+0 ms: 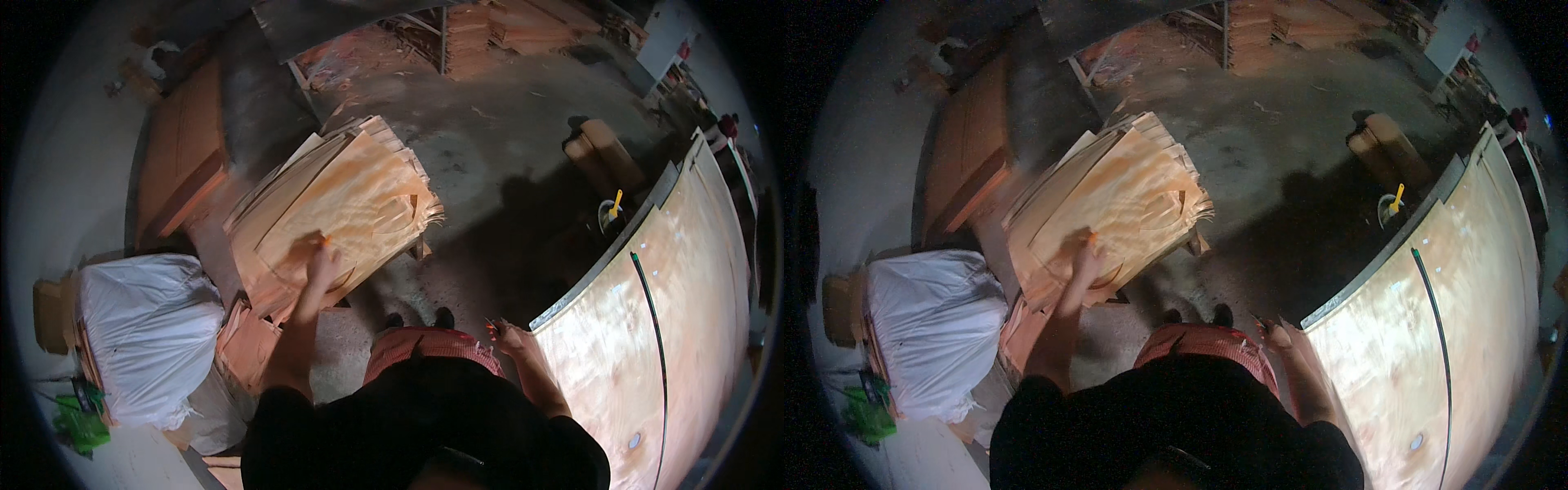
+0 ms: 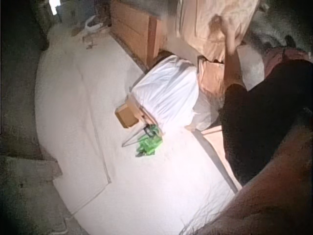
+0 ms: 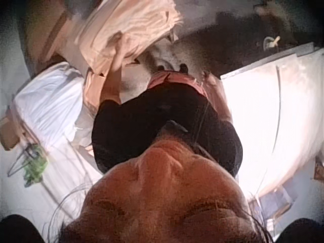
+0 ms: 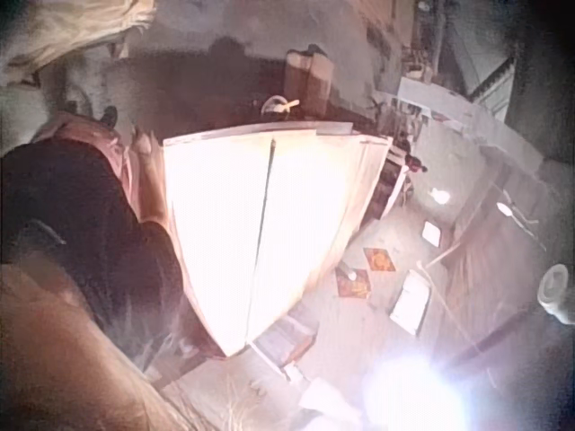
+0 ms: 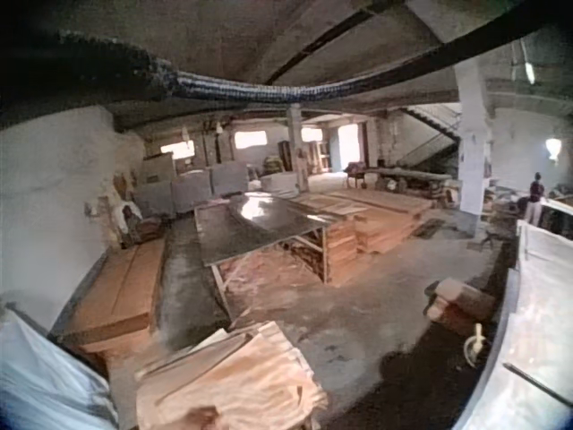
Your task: The person uses a utility knife and a long flexible ruler to cut thin sheets of wood veneer on a large workbench. They trace curved lines, cut out shapes, and remove the cut pieces, stacking them on the floor.
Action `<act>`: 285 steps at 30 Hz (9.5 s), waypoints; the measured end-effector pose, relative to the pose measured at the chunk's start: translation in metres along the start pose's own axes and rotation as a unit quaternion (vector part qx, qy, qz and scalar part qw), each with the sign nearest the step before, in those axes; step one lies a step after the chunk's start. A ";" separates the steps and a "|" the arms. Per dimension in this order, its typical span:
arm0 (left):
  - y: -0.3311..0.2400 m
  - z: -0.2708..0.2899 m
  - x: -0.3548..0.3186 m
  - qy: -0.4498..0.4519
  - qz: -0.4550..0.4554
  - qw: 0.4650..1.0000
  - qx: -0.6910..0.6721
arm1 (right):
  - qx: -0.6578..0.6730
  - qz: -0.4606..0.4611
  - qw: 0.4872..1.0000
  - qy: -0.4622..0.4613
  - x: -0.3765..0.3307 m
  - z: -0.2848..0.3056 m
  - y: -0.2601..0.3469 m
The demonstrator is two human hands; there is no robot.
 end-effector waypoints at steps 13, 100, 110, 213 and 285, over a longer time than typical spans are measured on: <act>0.048 0.030 0.149 -0.070 -0.098 0.969 0.215 | 0.227 -0.383 0.895 0.009 -0.175 -0.111 0.058; -0.757 -0.508 -0.802 0.336 -0.565 0.753 0.013 | 0.525 -0.450 0.575 -0.438 -0.875 0.075 -0.543; -0.768 -0.543 -0.791 0.323 -0.569 0.756 -0.003 | 0.208 -0.538 0.676 -0.459 -0.902 0.092 -0.543; -0.764 -0.488 -0.689 0.297 -0.684 0.666 -0.026 | -0.083 -0.263 0.825 -0.493 -0.904 0.194 -0.397; -0.768 -0.547 -0.757 0.303 -0.581 0.755 -0.027 | 0.729 -0.196 0.403 -0.517 -0.807 0.140 -0.545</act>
Point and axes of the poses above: each hand's wrist, its own x-axis towards the middle knuckle, its own z-axis out of the back of the hand, y = z × x, the point moved 1 cm from there along x, towards the middle knuckle, and after that the axes turned 8 degrees about -x, right-handed, at the moved point
